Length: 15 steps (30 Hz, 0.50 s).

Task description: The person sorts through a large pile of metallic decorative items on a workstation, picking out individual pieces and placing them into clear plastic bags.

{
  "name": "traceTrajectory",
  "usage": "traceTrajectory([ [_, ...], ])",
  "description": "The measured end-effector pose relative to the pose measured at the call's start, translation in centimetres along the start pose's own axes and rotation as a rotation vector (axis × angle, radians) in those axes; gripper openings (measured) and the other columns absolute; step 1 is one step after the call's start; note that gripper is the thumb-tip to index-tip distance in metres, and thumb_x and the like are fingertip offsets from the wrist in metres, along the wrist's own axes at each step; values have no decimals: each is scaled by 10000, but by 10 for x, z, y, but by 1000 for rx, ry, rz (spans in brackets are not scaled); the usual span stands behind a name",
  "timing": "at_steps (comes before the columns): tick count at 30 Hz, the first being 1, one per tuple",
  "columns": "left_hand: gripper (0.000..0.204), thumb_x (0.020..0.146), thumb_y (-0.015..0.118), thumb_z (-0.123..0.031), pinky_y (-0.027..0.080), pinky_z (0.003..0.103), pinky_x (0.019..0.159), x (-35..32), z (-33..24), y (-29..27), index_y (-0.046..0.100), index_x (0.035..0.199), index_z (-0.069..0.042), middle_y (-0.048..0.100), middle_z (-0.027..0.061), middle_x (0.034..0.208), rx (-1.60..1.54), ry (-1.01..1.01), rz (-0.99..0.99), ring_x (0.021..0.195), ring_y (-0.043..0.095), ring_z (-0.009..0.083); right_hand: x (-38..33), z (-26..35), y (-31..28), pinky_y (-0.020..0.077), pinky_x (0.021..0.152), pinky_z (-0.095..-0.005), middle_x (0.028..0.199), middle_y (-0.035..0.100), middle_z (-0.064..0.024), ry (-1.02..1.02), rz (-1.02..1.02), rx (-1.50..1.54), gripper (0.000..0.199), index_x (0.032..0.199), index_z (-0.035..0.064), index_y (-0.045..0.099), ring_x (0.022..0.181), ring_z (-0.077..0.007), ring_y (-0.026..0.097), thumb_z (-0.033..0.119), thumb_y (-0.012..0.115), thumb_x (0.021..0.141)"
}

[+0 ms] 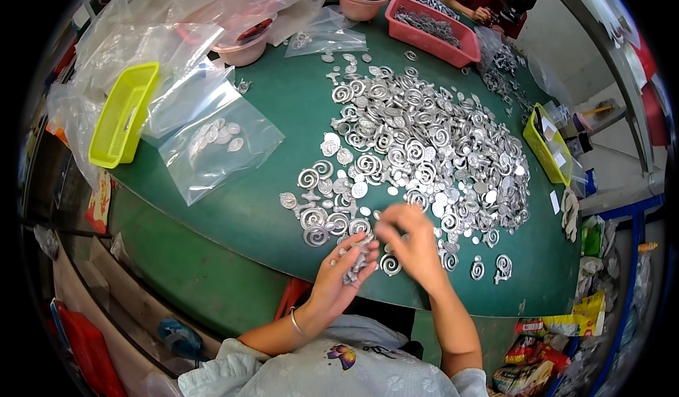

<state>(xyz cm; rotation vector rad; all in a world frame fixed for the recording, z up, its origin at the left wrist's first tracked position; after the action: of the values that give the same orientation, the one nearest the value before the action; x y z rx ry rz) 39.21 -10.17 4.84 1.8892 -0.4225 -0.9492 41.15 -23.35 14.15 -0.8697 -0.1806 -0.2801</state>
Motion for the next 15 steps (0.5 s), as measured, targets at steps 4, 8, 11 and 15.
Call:
traceTrajectory([
  [4, 390, 886, 580, -31, 523, 311, 882, 0, 2, 6, 486, 1264, -34, 583, 134, 1138, 107, -27, 53, 974, 603, 180, 46, -29, 12, 382, 770, -391, 838, 580, -115, -50, -188, -539, 185, 842, 16, 617, 857, -286, 517, 175, 684, 773],
  [8, 365, 867, 605, -28, 528, 286, 812, -4, -3, 8, 515, 1221, -38, 588, 110, 1041, 128, -12, 6, 919, 601, 167, 54, -40, 32, 374, 765, -396, 880, 568, -107, -93, -63, -623, 191, 845, 28, 600, 865, -283, 507, 186, 677, 771],
  [11, 318, 870, 616, -53, 495, 245, 692, -2, -2, -3, 536, 1177, -44, 576, 82, 967, 112, -7, 23, 823, 570, 132, 48, -35, 25, 374, 767, -398, 924, 556, -100, -79, -141, -490, 224, 908, 32, 574, 887, -283, 506, 177, 677, 771],
  [15, 207, 906, 590, -124, 364, 209, 533, 0, 6, 1, 559, 1099, -57, 550, 52, 857, 43, -83, 37, 668, 473, 93, 53, -39, 37, 369, 753, -391, 867, 508, -102, -98, -60, -613, 224, 901, 47, 553, 882, -267, 504, 168, 681, 762],
])
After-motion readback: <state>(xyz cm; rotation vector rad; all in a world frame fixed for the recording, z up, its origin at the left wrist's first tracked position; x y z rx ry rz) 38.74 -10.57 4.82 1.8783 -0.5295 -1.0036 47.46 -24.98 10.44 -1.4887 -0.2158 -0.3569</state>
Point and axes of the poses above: each hand's wrist, its own x-axis towards the middle knuckle, its own y-axis out of the palm, z = x × y, the point moved 8 cm from there along x, towards the middle knuckle
